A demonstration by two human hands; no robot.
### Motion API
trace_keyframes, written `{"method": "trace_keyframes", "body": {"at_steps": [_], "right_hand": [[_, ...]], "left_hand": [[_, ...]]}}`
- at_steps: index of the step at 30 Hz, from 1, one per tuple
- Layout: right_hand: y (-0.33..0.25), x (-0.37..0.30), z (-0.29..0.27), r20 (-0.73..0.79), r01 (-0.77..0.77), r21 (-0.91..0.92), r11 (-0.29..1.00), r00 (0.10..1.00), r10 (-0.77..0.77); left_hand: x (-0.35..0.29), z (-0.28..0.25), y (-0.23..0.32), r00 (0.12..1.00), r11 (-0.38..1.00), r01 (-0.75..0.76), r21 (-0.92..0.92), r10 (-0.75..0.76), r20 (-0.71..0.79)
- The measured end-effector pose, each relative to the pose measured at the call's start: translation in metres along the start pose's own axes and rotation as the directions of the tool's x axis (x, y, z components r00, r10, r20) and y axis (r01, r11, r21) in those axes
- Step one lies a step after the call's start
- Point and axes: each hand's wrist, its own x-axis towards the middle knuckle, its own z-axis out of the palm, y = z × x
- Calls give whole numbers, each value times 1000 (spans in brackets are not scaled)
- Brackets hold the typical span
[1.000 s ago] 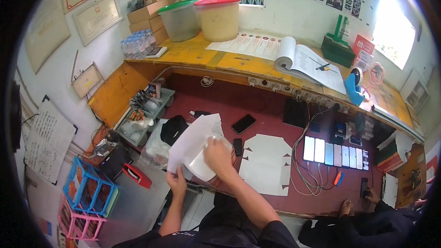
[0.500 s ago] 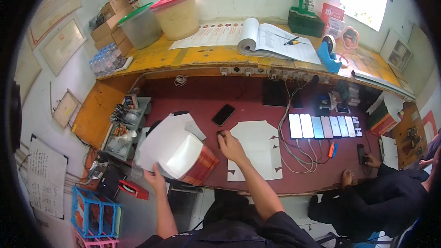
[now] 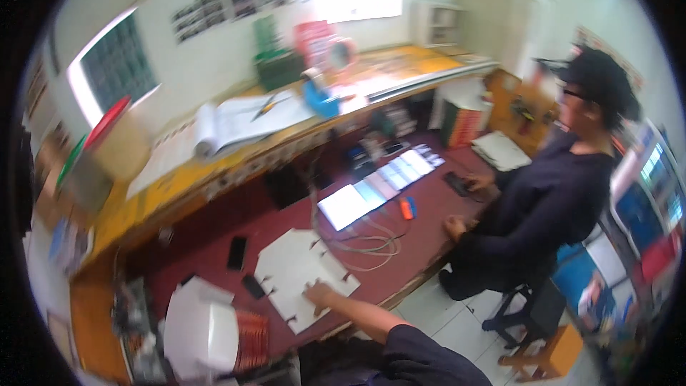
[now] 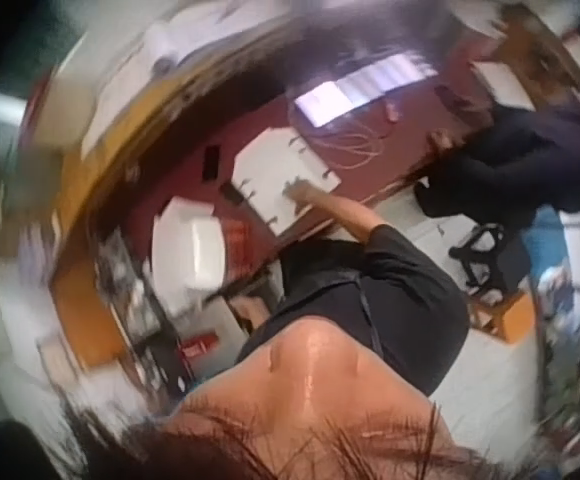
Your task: The person is folding and assembling cardboard boxes for food packaging in a kitchen or storage area.
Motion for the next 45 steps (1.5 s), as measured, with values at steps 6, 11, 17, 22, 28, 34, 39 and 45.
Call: {"method": "trace_keyframes", "body": {"at_steps": [6,11,17,22,28,34,39,45], "right_hand": [[-19,-3,31,-62,151,-210,966,984,-167],[-23,0,59,-142,66,-104,992,987,-80],[-25,2,50,-23,124,-51,991,992,-125],[-18,-28,36,-196,219,-98,971,952,-235],[-21,-35,18,-228,224,278,934,960,-162],[-43,-45,-9,-204,108,362,926,978,-35],[-31,-35,-4,-225,126,453,883,974,-24],[13,-7,45,-241,231,706,670,967,-79]], "left_hand": [[-63,111,144,898,909,-399,-120,414,151],[-107,136,207,781,786,-574,-229,610,137],[-89,126,197,747,723,-638,-265,665,13],[-64,111,90,836,800,-545,-252,540,-96],[-67,105,9,883,842,-461,-280,405,-235],[-169,40,-6,475,391,-643,-659,878,57],[-212,10,31,-101,-8,-756,-655,989,105],[-237,2,87,-257,-175,-787,-592,965,57]]}}
